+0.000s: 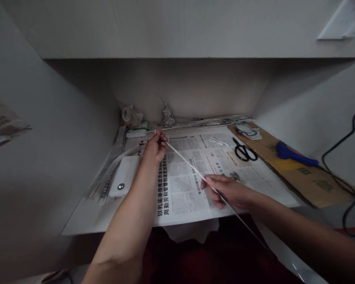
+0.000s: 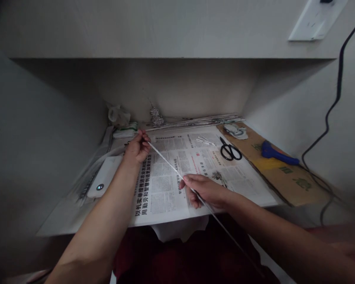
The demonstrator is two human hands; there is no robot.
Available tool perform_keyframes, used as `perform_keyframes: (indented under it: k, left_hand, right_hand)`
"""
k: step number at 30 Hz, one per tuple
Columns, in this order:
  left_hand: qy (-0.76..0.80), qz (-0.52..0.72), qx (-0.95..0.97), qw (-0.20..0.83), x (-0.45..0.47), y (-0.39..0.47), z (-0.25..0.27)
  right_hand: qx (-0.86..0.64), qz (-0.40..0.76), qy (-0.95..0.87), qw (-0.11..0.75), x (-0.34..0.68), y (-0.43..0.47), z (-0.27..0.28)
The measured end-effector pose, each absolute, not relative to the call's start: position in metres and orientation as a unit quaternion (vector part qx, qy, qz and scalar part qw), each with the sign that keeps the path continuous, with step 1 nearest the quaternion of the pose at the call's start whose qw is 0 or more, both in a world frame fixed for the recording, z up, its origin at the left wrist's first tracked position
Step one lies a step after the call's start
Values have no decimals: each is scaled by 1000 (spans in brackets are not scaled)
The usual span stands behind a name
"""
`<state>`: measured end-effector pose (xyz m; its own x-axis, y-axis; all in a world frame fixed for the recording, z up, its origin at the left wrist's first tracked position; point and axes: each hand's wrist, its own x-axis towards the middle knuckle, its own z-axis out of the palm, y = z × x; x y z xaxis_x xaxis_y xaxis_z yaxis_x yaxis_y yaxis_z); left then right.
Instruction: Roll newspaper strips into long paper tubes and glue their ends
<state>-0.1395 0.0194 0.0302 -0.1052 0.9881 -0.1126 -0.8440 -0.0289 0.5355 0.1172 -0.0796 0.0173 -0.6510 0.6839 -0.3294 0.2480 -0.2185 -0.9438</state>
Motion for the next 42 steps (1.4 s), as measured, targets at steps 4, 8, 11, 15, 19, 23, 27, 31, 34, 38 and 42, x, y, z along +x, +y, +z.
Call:
perform_keyframes:
  k: [4,8,11,15,19,23,27,31,34,38,42]
  left_hand:
    - [289,685,176,645,-130,17,30]
    - [299,680,175,646,-128,17,29]
    - [277,672,177,664,-129,17,30]
    - [269,668,183,669,-127,17,30]
    - [302,665,190,656,-121,17,28]
    - [320,670,189,643,-120,18,26]
    - [309,662,183,658,-122,18,26]
    - [298,661,178,665,-121,18,28]
    - [322,662,186,651,-115,16,27]
    - [355,643,218,643,-101,12,23]
    - [364,628,232,648,-93,10,22]
  right_hand:
    - [-438,445,-755,199,102,-67,25]
    - [-430,436,-759,221,92,-58,22]
    - [-375,664,-622,175,91,-59,15]
    - [-338,737,-562,164,90,-55,15]
    - [-394,551,-712,185,79,-36,23]
    - [-403,404,-786,239,68,-21,21]
    - [-353,659,-638,187,67,-18,15]
    - [-273,804,-503,159,69,-16,13]
    - [-309,754,-549,185,68,-12,10]
    - [-372,583,-677,252,67,-8,2]
    - [-370,560,-698,252,72,-8,-4]
